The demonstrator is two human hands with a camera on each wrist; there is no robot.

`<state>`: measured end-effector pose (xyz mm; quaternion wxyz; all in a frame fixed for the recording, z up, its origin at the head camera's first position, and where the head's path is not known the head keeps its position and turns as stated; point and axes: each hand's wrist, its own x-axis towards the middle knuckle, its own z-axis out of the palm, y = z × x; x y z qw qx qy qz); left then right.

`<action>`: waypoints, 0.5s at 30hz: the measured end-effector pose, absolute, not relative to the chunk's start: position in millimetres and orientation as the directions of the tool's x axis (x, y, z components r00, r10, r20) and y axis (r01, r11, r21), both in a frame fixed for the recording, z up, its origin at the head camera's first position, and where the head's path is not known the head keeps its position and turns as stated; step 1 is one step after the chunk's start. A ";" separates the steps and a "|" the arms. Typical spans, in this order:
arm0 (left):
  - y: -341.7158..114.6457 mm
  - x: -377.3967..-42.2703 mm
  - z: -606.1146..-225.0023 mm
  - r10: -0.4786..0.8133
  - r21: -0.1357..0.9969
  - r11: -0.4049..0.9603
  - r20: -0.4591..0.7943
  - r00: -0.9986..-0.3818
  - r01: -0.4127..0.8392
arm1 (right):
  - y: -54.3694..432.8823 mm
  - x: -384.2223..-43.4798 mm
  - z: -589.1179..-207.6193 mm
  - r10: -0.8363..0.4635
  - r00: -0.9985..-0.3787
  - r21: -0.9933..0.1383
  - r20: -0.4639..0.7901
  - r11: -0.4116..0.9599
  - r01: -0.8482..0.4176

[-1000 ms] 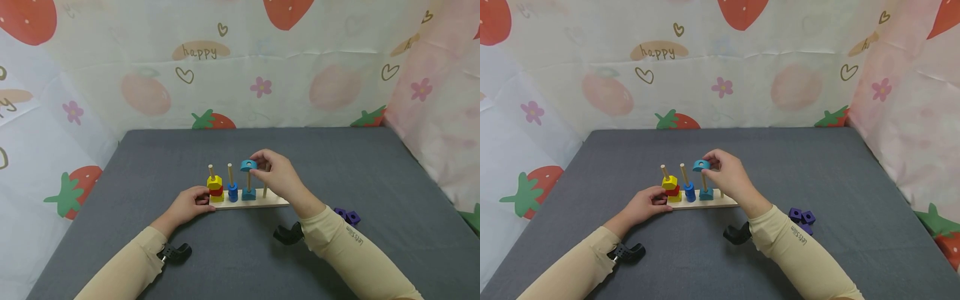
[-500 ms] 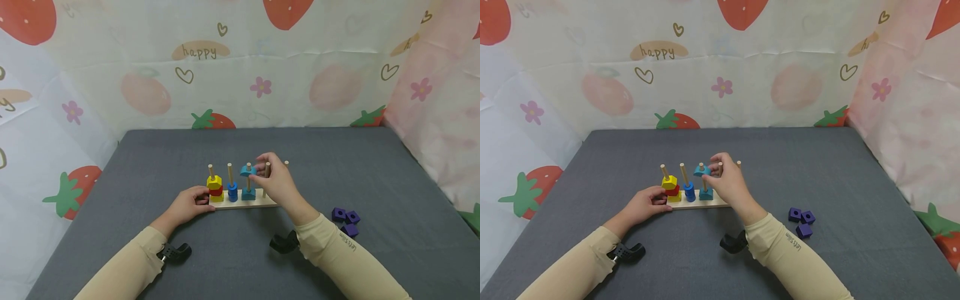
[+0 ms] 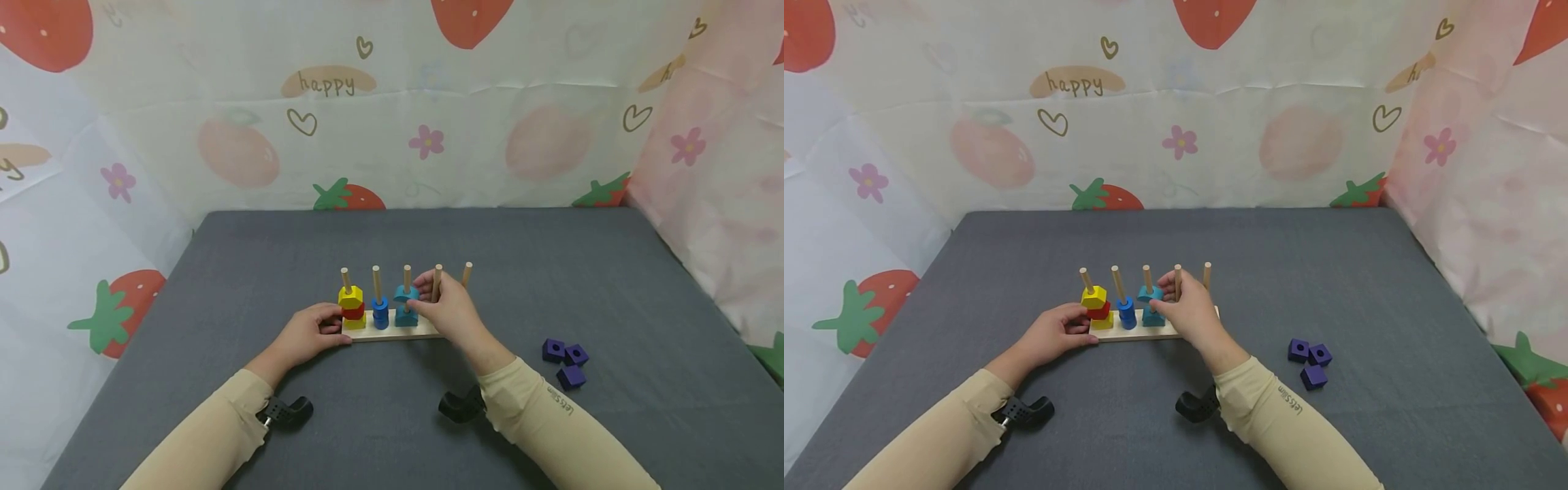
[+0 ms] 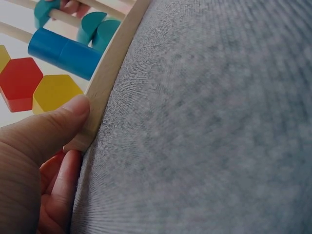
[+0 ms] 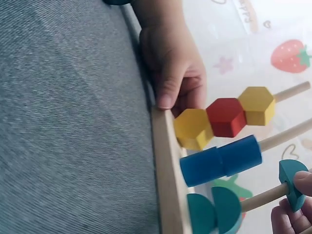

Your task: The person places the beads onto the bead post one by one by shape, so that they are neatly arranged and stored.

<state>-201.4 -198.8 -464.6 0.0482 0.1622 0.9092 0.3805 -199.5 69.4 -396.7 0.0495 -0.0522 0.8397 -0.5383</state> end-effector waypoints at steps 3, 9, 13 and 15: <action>-198.8 -201.8 -464.7 0.331 0.707 0.659 0.033 -0.943 0.256 | 68.6 -199.7 -403.3 -0.125 -0.991 -0.913 -0.044 0.408 -0.011; -198.2 -202.2 -465.2 0.325 0.707 0.662 0.028 -0.945 0.249 | 67.7 -199.6 -415.1 -0.106 -0.993 -0.916 -0.051 0.401 0.004; -198.0 -202.5 -465.5 0.322 0.707 0.663 0.027 -0.946 0.246 | 67.7 -199.6 -419.3 -0.099 -0.994 -0.918 -0.043 0.397 0.000; -198.1 -202.6 -465.5 0.321 0.709 0.661 0.027 -0.947 0.244 | 68.0 -199.5 -421.2 -0.099 -0.994 -0.917 -0.048 0.400 0.005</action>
